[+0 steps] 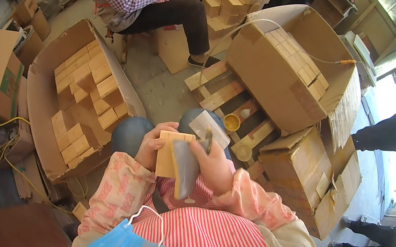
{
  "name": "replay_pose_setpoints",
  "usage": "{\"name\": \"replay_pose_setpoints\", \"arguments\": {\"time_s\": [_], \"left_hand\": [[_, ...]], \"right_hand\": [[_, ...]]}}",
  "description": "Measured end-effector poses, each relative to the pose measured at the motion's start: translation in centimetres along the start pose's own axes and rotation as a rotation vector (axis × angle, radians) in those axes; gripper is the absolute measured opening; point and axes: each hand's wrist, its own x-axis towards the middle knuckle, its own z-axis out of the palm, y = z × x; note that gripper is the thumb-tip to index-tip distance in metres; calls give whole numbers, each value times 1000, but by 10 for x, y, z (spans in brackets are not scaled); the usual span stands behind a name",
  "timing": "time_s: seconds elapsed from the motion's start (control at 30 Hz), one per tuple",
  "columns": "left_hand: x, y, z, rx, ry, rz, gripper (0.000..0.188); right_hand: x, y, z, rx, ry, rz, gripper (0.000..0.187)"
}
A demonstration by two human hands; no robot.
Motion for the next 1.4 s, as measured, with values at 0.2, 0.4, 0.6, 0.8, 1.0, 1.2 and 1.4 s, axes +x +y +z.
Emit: {"name": "replay_pose_setpoints", "arguments": {"time_s": [0.2, 0.4, 0.6, 0.8, 1.0, 1.2, 1.4], "left_hand": [[-1, -3, -2, -47, -62, -134, 72], [-2, -2, -6, 64, 0, -21, 69], [-4, 2, -3, 6, -16, -29, 71], [-5, 2, 1, 25, 14, -38, 67], [-3, 3, 0, 55, 8, 4, 71], [-3, 21, 10, -114, 122, 86, 72], [3, 56, 20, -134, 25, 233, 66]], "right_hand": [[28, 8, -5, -94, 68, -199, 37], [51, -22, -54, 380, 126, -64, 25], [-3, -15, -78, 120, -134, 56, 34], [-6, -9, -43, -391, -236, -181, 53], [39, -31, -31, -65, 5, -106, 42], [3, -32, -76, -499, -327, -141, 52], [-5, -31, -72, -745, -258, -433, 58]]}}
